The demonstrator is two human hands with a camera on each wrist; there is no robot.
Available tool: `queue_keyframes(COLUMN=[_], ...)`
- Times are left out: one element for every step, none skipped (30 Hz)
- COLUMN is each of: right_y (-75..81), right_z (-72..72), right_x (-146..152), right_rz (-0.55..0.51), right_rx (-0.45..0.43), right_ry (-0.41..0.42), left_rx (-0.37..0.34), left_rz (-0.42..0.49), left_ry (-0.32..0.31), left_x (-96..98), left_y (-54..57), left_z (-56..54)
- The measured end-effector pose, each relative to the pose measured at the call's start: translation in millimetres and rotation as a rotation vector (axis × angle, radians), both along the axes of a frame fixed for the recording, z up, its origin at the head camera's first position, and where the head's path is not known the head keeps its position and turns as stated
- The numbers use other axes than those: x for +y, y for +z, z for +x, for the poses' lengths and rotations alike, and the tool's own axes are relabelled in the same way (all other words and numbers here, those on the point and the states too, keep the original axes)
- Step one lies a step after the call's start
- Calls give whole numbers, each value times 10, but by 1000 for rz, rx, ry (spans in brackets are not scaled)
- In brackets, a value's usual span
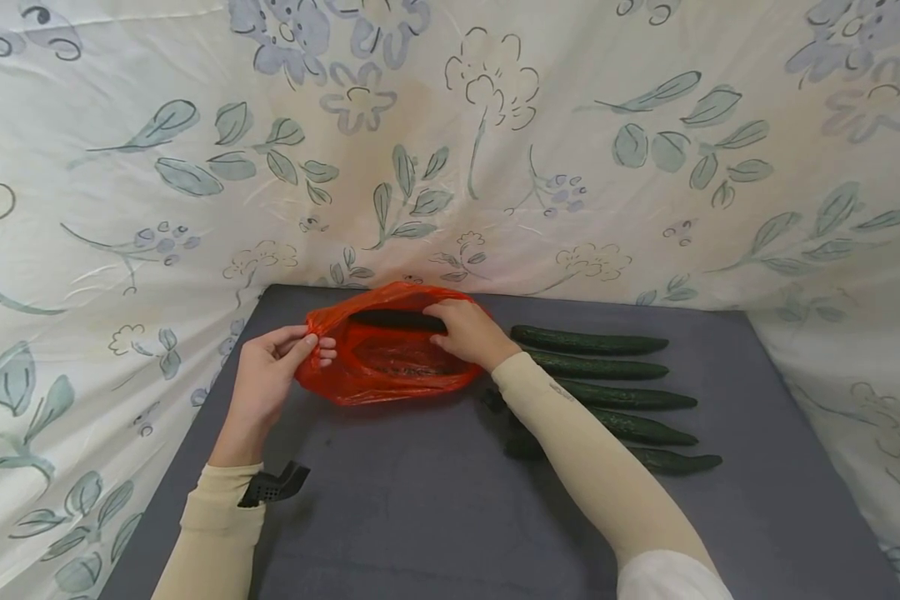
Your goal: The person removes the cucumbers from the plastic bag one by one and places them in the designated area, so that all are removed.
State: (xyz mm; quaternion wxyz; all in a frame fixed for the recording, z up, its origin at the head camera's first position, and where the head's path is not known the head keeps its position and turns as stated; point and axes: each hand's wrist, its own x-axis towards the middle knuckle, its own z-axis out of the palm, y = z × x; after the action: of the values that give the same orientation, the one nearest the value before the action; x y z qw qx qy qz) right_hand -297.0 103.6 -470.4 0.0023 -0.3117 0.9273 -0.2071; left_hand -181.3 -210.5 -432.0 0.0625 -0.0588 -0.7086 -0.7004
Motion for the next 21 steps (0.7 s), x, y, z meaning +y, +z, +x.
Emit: queue_keyframes(right_y=[-8,-17,-27,-37,-47,-58,-70,-83,-94,-108,-120,-131,-139,-148,-154,-162,-168,-175,-182,-189,-197], right_z=[-19,-39,-57,-77,-96,-113,-127,-142,-155,-164,-173,-183,-190,-199,-205,-212,-219,-226,-230,-235,-238], right_x=[-5,-9,-11,-15,-16,-18,-17,-16,-15,-17,-18,-20,-22,-24,-29,-34,-40,-48,-56,-66,-77], right_rz=[4,8,10,13,14,17,20,23,27,34,39,48,57,62,70,78,85,95,102,112,127], right_rx=[-1,-3,-5,-7,-10,-14,-20,-24,-27,-30,-33,-31,-28,-23,-15,-6,4,15,22,33,42], right_ry=[-3,-7,-10,-13,-16,-18,-22,-26,-29,-33,-38,-43,-48,-51,-54,-57,-60,-64,-69,-76,-89], left_rx=[-2,-3,-4,-4,-4,-4,-5,-4,-3,-2,-1,1,2,2,2,0,-1,-3,-6,-6,-8], left_rz=[2,3,4,4,3,3,5,7,8,9,10,10,12,13,14,14,14,14,15,15,16], left_ry=[0,-2,-1,-2,-3,-5,-5,-8,-10,-13,-16,-18,-20,-23,-25,-27,-28,-29,-29,-31,-33], left_x=[4,7,12,17,22,25,30,34,39,38,36,34,33,32,29,26,23,22,21,20,19], left_y=[2,3,4,4,3,3,2,1,0,1,1,2,3,3,4,4,4,4,5,3,3], left_z=[-4,-8,-12,-16,-20,-24,-28,-32,-36,-37,-39,-40,-41,-43,-45,-46,-47,-46,-45,-45,-43])
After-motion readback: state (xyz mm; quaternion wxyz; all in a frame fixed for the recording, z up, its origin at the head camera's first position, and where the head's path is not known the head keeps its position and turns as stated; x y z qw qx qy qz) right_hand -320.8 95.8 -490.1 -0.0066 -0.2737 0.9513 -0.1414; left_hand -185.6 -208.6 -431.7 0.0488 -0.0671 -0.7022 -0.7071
